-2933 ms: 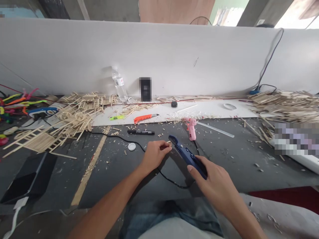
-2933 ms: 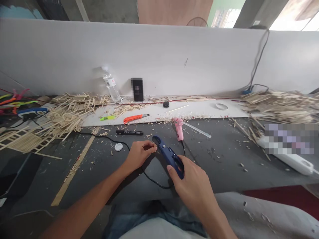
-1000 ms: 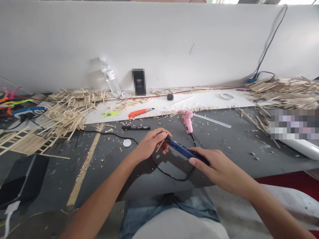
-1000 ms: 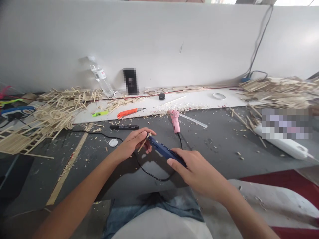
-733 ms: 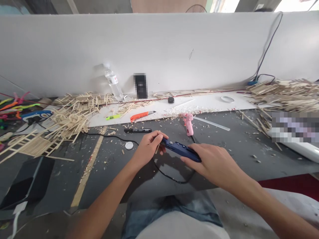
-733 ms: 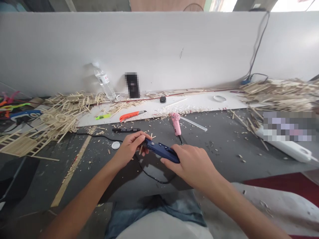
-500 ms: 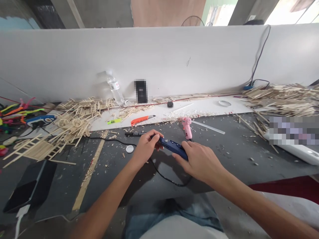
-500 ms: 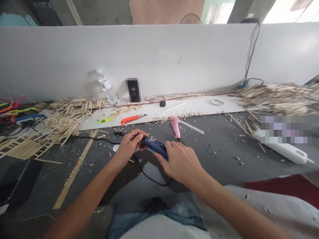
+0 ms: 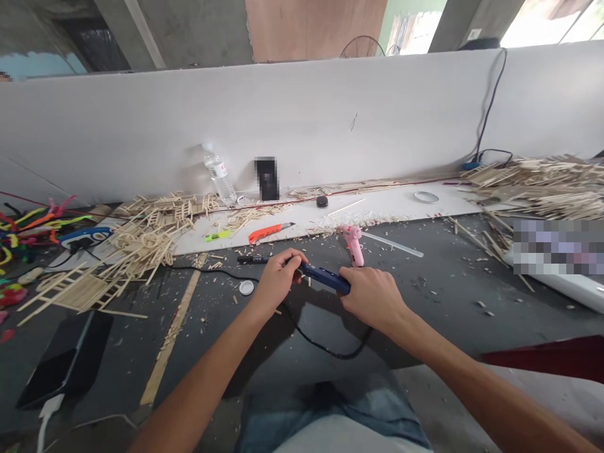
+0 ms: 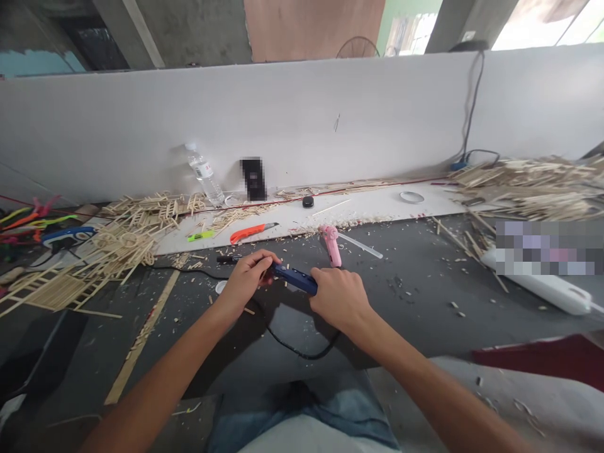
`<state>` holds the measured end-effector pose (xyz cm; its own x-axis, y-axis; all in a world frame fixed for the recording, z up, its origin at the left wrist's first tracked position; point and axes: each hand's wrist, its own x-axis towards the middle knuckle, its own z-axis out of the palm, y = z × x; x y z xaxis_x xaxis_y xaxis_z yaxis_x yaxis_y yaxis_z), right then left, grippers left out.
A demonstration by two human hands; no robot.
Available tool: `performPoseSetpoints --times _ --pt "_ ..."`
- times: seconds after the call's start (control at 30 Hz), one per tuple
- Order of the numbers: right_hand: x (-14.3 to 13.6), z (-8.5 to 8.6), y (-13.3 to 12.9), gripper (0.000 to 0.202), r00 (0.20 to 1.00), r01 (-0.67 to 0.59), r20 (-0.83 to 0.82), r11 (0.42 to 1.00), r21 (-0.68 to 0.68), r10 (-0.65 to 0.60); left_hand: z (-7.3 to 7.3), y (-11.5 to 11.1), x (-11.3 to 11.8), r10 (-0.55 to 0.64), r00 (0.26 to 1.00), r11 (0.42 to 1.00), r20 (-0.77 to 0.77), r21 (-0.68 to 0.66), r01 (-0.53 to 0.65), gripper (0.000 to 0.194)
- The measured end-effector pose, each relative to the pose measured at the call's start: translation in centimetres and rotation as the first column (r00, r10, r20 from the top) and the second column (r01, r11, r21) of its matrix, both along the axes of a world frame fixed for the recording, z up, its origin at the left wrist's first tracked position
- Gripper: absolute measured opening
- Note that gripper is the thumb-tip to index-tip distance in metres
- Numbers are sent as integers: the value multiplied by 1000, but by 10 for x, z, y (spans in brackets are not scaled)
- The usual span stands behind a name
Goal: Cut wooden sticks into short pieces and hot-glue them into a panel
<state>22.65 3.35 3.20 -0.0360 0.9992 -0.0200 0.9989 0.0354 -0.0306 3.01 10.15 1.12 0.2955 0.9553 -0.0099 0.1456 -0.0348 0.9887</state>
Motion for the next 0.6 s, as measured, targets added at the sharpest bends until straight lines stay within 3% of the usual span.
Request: performPoseSetpoints --times 0.23,0.43,0.5,0.6 --pt "-3 -4 2 6 1000 27 -4 1000 -15 -27 0 3 -1 -16 996 999 -88 36 20 24" --pt "-6 5 -1 9 996 83 -29 997 -8 -83 16 -1 -7 62 966 976 -250 217 -7 31" --pt "-4 12 -8 13 995 89 -40 996 -21 -89 27 13 -16 157 935 950 -317 309 -54 33" --pt "10 20 -22 13 994 70 -81 994 -81 -76 44 55 -34 314 854 892 -414 438 -115 33"
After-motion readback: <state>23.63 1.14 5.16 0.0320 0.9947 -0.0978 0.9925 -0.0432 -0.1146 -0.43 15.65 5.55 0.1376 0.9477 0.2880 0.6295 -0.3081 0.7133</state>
